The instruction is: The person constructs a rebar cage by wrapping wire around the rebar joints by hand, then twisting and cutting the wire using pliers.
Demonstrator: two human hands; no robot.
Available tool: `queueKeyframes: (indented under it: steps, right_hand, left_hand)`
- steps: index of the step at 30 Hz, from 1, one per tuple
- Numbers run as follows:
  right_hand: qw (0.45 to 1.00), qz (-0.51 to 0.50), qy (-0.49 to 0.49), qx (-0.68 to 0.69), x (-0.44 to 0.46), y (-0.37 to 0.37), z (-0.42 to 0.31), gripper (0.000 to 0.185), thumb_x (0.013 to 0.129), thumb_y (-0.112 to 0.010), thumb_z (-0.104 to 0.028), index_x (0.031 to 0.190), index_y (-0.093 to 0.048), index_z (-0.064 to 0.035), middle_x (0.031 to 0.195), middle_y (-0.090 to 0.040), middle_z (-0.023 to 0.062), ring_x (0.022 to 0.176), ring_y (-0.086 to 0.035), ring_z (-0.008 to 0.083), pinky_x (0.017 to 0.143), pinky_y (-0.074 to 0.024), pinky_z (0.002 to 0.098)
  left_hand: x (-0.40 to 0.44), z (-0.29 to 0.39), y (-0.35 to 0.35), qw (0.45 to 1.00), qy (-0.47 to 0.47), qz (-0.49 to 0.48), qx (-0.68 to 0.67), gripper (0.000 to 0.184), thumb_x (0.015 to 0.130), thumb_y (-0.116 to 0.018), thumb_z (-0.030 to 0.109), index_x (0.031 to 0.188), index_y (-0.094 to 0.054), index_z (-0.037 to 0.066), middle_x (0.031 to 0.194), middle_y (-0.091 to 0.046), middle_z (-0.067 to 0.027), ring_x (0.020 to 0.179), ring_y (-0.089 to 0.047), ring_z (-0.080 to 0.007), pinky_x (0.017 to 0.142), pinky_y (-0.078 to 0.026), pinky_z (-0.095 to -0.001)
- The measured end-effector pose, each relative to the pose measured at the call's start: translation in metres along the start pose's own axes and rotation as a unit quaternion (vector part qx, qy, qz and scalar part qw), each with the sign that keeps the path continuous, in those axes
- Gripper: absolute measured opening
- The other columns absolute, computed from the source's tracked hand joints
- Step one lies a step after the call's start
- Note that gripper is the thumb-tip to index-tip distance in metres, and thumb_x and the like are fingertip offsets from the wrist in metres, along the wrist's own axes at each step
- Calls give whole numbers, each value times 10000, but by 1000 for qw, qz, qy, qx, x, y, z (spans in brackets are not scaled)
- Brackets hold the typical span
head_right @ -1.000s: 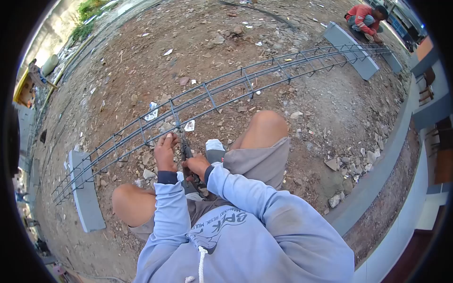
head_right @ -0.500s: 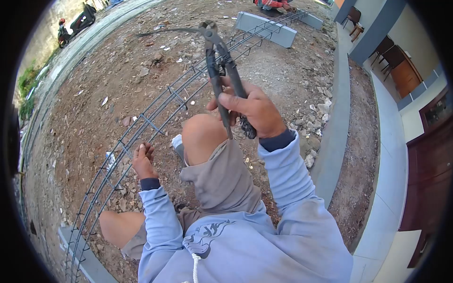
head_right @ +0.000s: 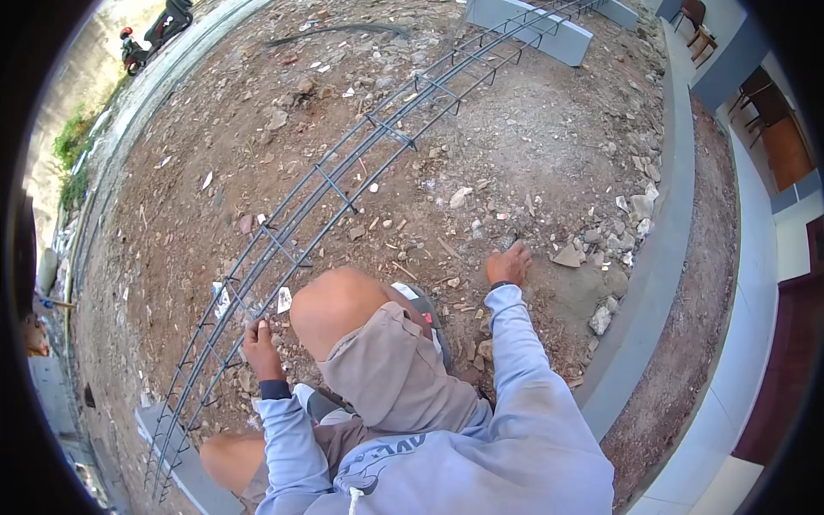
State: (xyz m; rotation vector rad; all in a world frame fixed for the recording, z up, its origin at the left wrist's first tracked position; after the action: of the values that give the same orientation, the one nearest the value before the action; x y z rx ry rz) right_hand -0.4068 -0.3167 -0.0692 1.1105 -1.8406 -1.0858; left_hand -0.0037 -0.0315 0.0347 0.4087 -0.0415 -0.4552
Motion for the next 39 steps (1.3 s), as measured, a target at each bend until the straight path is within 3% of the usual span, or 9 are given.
queueKeyframes:
  steps: [8,15,17,18,25,26,30,33,39]
  right_hand:
    - [974,-157,128,104,109,-103,-75,337,752,-567,-129,1069,-597,-18,1074,-570,213,1019,-537,382,909,-426,456]
    - [970,-134,203,-4,172,-158,-159,319,748,-533,-104,1052,-615,-50,1033,-580,216,1029,-524,369,886,-437,452]
    - [965,-135,219,-46,187,-191,-164,327,749,-532,-111,1060,-611,-50,1050,-571,223,1040,-517,368,899,-431,449]
    - [967,-204,141,-63,189,-182,-174,360,730,-681,-229,1053,-621,-83,1165,-524,148,1152,-464,328,951,-424,419]
    - [965,-208,129,-94,190,-168,-192,261,748,-643,-204,962,-667,-56,1139,-553,158,1111,-513,322,905,-468,415]
    - [957,-221,160,-100,190,-165,-191,227,776,-599,-176,921,-668,-16,1007,-619,216,925,-607,378,843,-493,452]
    - [960,-154,231,-38,181,-172,-184,142,727,-581,-95,830,-656,-33,785,-637,212,785,-627,375,732,-504,444]
    - [965,-170,163,115,158,-154,-175,94,721,-560,-49,800,-610,-41,766,-629,203,759,-620,375,690,-490,452]
    - [918,-248,263,166,64,-93,-104,179,742,-536,-33,894,-623,-67,903,-640,194,863,-605,373,792,-471,436]
  left_hand:
    - [34,64,-39,947,-118,-33,297,266,870,-562,195,1036,-617,-4,1008,-628,-177,958,-587,-303,851,-440,-377]
    - [58,30,-83,965,-7,-140,223,329,873,-590,255,1059,-607,-16,991,-637,-189,938,-609,-314,826,-459,-369]
    - [58,49,-96,939,-53,-178,291,317,862,-612,260,1036,-613,-6,904,-633,-186,846,-616,-292,753,-471,-364]
    - [58,54,-99,931,-57,-185,308,305,858,-618,254,1027,-617,0,879,-631,-181,820,-616,-284,734,-472,-362]
    - [64,44,-98,941,-62,-181,281,242,820,-662,212,956,-644,13,792,-629,-149,701,-610,-254,646,-473,-348]
    - [63,44,-99,944,-63,-173,275,241,815,-667,210,949,-645,10,791,-631,-148,694,-611,-251,643,-473,-343]
    - [61,44,-101,953,-44,-150,260,244,802,-681,205,929,-646,1,797,-641,-143,677,-612,-243,637,-476,-332]
    - [62,39,-102,958,-33,-143,246,249,799,-683,212,927,-647,1,805,-645,-140,691,-614,-241,651,-476,-330]
    - [59,31,-105,961,-85,-102,243,252,784,-684,220,913,-651,6,831,-652,-155,759,-618,-294,704,-475,-359]
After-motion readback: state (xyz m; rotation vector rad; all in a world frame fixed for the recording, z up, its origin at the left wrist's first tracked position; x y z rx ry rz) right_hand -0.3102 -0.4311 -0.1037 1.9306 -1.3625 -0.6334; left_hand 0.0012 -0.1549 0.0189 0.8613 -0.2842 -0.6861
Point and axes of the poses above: each hand's wrist, its own x-axis towards the middle knuckle, its own y-axis out of the back of the hand, z = x × y, the point moved 2 cm from there along x, towards the middle knuckle
